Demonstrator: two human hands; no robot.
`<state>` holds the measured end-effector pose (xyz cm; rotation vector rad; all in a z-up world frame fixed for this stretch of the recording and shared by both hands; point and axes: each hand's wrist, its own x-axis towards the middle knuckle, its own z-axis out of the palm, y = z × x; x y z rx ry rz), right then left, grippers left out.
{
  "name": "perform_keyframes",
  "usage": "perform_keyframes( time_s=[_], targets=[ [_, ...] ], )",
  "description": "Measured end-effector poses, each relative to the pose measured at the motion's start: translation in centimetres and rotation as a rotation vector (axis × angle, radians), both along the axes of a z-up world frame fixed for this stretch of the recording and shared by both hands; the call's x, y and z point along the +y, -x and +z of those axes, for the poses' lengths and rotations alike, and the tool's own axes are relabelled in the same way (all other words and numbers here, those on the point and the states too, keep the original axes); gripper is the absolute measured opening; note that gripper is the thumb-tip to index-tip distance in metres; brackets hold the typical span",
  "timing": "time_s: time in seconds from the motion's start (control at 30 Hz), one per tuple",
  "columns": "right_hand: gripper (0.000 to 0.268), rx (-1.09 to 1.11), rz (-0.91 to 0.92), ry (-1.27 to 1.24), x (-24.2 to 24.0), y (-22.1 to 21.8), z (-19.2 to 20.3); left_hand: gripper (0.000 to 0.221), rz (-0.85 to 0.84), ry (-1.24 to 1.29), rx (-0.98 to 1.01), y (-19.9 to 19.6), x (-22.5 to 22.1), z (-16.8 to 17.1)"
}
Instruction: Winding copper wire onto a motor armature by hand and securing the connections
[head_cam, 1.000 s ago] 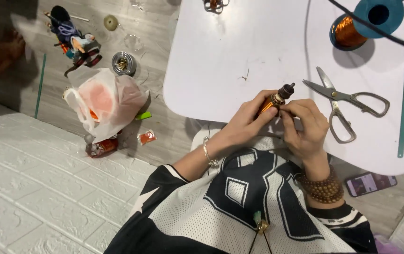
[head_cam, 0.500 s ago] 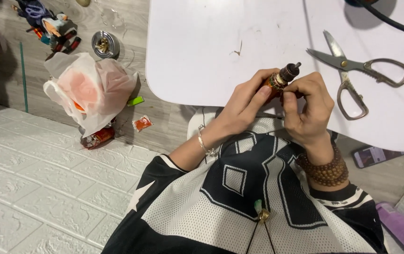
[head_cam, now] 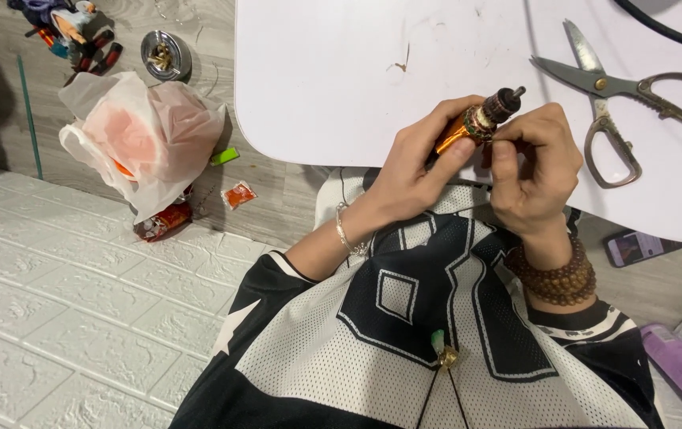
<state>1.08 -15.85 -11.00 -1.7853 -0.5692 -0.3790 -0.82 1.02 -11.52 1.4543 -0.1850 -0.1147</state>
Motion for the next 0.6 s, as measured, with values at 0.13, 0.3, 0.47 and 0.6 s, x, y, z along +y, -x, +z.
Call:
perform_keyframes(
  time_s=[0.13,0.3,0.47,0.6],
  targets=[
    [0.018,0.004,-0.009,0.008,0.1,0.3,0.4,0.042,0.003,-0.005,-0.009,-0.3,0.4,1.6],
    [0.017,0.071,-0.053,0.095,0.6,0.8,1.2,0.04,-0.064,-0.138,0.017,-0.6,0.5,3.3],
    [0.018,0.108,-0.092,0.077,0.5,1.0,0.9,0.037,0.024,-0.195,-0.008,-0.4,-0.2,3.2],
    [0.012,0.157,-0.1,0.041,0.5,1.4,1.3,0.04,0.052,-0.218,-0.024,-0.3,-0.6,3.0]
  ],
)
